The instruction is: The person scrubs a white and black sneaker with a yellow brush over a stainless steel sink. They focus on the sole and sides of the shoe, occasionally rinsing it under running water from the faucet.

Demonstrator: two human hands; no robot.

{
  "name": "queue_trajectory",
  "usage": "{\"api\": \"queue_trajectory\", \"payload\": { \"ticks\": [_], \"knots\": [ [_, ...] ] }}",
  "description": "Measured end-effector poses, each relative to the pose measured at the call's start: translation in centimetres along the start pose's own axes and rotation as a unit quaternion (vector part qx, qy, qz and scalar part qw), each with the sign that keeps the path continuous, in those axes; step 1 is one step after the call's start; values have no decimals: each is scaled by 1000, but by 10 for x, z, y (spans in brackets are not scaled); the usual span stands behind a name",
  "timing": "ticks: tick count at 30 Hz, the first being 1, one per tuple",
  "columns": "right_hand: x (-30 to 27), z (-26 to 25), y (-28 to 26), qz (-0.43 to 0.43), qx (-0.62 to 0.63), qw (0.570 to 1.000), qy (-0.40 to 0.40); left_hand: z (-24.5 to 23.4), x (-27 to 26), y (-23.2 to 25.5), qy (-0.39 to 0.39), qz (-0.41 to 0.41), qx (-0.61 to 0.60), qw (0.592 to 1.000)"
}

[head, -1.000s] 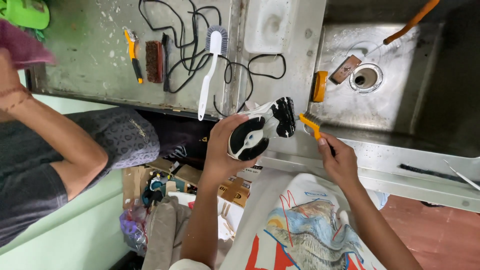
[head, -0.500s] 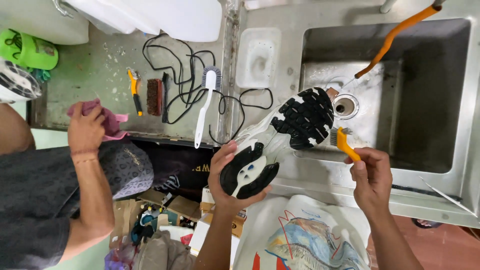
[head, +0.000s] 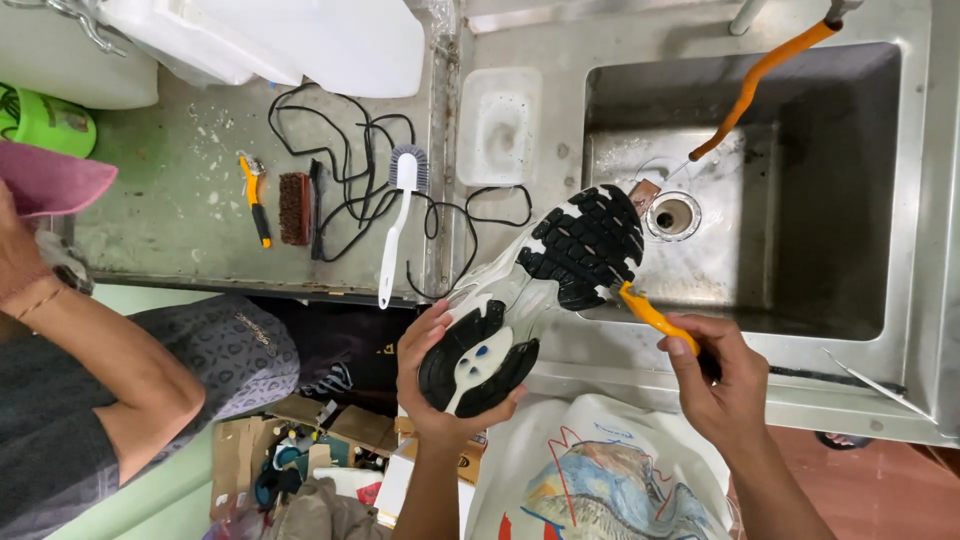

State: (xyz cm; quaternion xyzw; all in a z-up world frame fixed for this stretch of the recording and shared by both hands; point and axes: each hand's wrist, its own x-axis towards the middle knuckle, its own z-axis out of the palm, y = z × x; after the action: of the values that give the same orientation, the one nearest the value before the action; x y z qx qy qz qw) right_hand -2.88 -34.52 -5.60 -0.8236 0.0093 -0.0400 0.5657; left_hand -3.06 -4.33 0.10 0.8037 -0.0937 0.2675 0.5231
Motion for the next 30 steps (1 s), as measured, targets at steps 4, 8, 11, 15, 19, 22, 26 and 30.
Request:
{"api": "queue_trajectory", "payload": {
  "ticks": [4,8,11,15,19,22,26,30],
  "knots": [
    [7,19,-2,34,-10,999,-8,-6,0,5,-10,-8,40,999],
    [25,51,-1,28,-15,998,-61,-15,-2,1,-56,-99,59,992],
    [39,76,-8,34,-26,996,-77,-19,-8,-25,-74,-90,70,991],
    [34,94,3,121,-65,983,-122,-25,-16,-46,-85,-107,116,984],
    [16,100,15,176,-63,968,-168,-29,-15,-48,-106,-136,127,977],
    [28,118,16,137,-66,978,-140,-32,-12,-52,-126,-146,143,971],
    [43,132,14,43,-73,993,-83,-34,-6,-53,-142,-141,150,968],
    [20,118,10,19,-139,984,-105,-29,-3,-50,-156,-116,179,964]
  ]
}}
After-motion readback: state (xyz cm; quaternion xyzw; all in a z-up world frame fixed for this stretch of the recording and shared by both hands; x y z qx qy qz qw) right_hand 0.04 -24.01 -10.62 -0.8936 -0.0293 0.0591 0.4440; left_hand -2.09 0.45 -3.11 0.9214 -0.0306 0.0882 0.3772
